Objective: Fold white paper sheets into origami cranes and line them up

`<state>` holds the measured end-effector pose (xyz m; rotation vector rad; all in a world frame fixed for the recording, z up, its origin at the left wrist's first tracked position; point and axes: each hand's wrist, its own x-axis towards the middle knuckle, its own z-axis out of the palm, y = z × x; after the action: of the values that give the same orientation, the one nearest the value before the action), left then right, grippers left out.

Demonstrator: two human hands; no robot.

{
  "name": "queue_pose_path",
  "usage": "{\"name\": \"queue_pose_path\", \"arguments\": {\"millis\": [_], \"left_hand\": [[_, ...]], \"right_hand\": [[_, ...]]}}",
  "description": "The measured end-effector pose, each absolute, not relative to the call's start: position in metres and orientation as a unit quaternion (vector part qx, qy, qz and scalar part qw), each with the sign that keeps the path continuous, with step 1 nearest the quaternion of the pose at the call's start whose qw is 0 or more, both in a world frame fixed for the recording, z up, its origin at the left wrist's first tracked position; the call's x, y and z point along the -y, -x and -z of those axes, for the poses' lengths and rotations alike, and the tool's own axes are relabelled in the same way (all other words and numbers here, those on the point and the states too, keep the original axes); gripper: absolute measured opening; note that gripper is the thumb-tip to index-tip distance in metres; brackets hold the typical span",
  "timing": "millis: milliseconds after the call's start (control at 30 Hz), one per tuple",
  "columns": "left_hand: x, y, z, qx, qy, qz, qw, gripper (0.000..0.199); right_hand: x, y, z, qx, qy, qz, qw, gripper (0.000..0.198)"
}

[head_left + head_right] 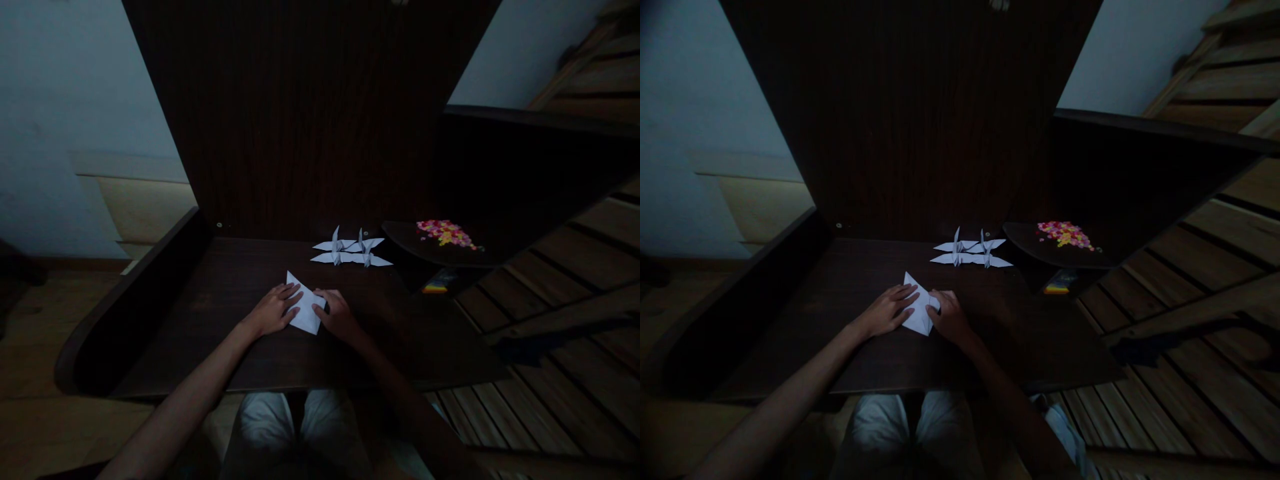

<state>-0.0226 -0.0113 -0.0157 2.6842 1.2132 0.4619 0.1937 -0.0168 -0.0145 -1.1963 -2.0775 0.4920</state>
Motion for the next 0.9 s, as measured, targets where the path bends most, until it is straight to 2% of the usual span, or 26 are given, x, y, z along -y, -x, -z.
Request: {"name": "queue_pose_path", "arguments": {"millis": [100, 200, 300, 433, 667, 767, 900], "left_hand": [[0.009, 0.024, 0.018, -0.393, -0.903, -0.152, 0.088, 0.046], [0.010, 0.024, 0.016, -0.394, -0.901, -0.159, 0.089, 0.041], [0.011, 0.024, 0.014, -0.404, -0.892, -0.185, 0.086, 0.035], [0.012, 0.023, 0.014, -0.403, -0.877, -0.240, 0.102, 0.030], [0.013, 0.020, 0.006, -0.423, -0.829, -0.307, 0.200, 0.034], [0.014, 0.018, -0.001, -0.439, -0.806, -0.317, 0.241, 0.037], [0.013, 0.015, -0.002, -0.476, -0.770, -0.338, 0.259, 0.029]], "right_hand": [[0.007, -0.192, 0.014, 0.771, 0.481, -0.248, 0.336, 0.026], [-0.003, -0.188, 0.015, 0.724, 0.480, -0.331, 0.369, 0.023], [-0.013, -0.183, 0.018, 0.634, 0.490, -0.440, 0.406, 0.028], [-0.021, -0.178, 0.022, 0.551, 0.500, -0.516, 0.424, 0.034], [-0.010, -0.168, 0.020, 0.584, 0.450, -0.498, 0.456, 0.031], [0.000, -0.164, 0.016, 0.647, 0.432, -0.459, 0.429, 0.021], [0.008, -0.162, 0.012, 0.714, 0.410, -0.418, 0.385, 0.015]]}}
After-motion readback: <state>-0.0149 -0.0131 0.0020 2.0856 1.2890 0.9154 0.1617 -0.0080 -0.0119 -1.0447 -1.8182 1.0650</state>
